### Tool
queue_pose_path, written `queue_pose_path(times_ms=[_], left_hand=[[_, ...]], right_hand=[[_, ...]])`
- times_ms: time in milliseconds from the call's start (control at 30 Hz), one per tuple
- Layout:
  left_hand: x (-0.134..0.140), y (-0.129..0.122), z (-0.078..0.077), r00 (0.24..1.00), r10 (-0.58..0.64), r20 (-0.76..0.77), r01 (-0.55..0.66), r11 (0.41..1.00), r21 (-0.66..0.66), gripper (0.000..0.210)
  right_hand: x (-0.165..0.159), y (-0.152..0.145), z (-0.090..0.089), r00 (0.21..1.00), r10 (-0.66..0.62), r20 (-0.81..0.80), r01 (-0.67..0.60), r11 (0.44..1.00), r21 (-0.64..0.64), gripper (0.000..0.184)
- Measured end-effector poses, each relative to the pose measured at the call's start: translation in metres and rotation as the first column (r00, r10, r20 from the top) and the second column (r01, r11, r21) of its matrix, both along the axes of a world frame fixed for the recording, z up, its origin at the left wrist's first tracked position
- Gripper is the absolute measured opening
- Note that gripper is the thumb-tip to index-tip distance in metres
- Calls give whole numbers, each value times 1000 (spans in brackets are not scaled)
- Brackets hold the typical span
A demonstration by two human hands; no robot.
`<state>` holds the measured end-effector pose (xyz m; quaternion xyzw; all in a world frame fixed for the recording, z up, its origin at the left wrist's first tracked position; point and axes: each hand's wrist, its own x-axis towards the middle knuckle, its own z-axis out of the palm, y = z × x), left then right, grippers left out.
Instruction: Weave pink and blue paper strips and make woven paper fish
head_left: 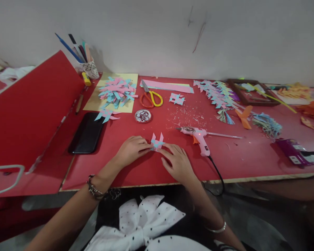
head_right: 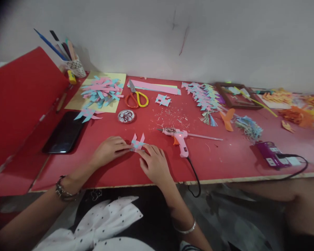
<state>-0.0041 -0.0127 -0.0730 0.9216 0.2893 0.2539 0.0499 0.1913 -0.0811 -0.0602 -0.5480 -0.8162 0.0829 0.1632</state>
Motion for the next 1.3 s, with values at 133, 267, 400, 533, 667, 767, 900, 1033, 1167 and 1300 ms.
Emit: queue_pose_path(times_ms=[133, 267, 400, 533, 667, 767, 900, 1033, 1167, 1300], left_hand=[[-1, -2, 3, 999, 42, -28, -43, 999, -20, 30], [-3, -4, 3, 996, 39, -76, -35, 998, 56, 30], [-2, -4, 4, 995, 32, -97, -14, 984, 178, 32], [-1, -6, 4, 994, 21, -103, 4, 971, 238, 33], [-2, -7, 3, 993, 27, -114, 2, 969, 247, 31], [-2, -7, 4, 992, 22, -124, 11, 967, 254, 30], [-2, -7, 6, 985, 7, -173, 44, 957, 288, 26], [-2, -7, 7, 983, 12, -181, 50, 942, 333, 24], [-2, -7, 7, 984, 8, -180, 54, 941, 333, 24], [-3, -10, 6, 990, 7, -144, 50, 917, 395, 24]], right_hand=[[0, 0, 2, 1000, -2, -1, 2, 1000, -8, 34], [0, 1, 3, 1000, 5, 2, -5, 1000, -17, 35], [0, 1, 2, 1000, -5, 7, 5, 1000, -25, 34], [-1, 0, 2, 1000, -5, 5, 5, 1000, -28, 35], [-1, 0, 3, 1000, -12, 0, 12, 1000, -24, 35], [-2, 0, 4, 1000, -15, 2, 15, 999, -30, 34], [-2, -1, 5, 1000, -15, -2, 15, 999, -37, 34], [-3, -1, 5, 1000, -13, -1, 13, 1000, -23, 35], [-3, -1, 6, 1000, -3, -5, 3, 1000, -14, 35], [-2, -1, 6, 1000, -7, -21, 6, 1000, -25, 34]])
